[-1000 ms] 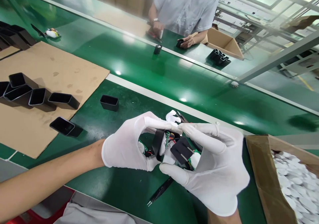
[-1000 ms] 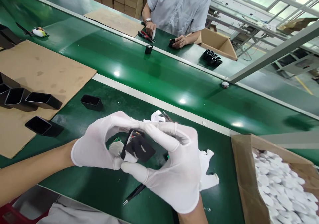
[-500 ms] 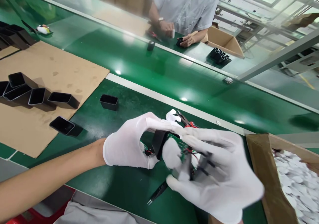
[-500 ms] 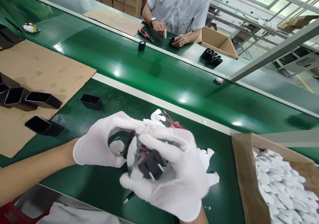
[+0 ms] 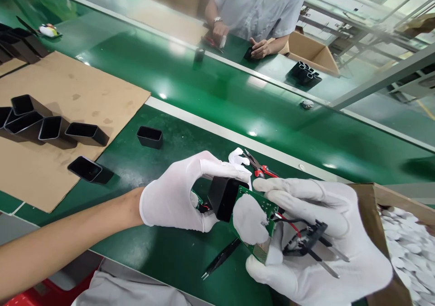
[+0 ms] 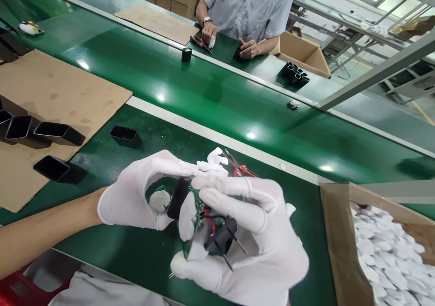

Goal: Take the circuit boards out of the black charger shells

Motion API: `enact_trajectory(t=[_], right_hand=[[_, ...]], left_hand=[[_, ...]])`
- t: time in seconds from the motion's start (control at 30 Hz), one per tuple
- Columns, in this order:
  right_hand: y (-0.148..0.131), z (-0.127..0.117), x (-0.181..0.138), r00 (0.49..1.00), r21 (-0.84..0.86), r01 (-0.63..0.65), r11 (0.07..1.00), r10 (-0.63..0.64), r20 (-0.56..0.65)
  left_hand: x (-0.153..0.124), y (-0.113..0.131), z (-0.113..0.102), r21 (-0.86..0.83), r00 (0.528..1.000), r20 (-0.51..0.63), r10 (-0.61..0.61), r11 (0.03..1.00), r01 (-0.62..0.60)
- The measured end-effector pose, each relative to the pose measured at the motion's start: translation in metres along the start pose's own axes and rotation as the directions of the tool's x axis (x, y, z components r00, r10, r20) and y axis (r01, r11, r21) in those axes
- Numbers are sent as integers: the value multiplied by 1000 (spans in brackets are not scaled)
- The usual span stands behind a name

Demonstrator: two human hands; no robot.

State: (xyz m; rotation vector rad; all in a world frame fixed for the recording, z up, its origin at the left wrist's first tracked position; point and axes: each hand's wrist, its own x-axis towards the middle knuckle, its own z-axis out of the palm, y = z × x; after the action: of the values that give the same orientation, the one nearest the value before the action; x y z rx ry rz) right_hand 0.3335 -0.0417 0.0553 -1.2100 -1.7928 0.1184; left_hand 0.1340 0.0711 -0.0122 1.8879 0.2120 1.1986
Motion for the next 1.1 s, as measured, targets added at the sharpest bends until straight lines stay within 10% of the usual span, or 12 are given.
enact_trajectory(t=[1.1], right_hand=[[4, 6, -1, 996, -79, 15, 997, -8, 89]], left_hand=[[-2, -2, 1, -45, 999, 21, 47, 998, -46]])
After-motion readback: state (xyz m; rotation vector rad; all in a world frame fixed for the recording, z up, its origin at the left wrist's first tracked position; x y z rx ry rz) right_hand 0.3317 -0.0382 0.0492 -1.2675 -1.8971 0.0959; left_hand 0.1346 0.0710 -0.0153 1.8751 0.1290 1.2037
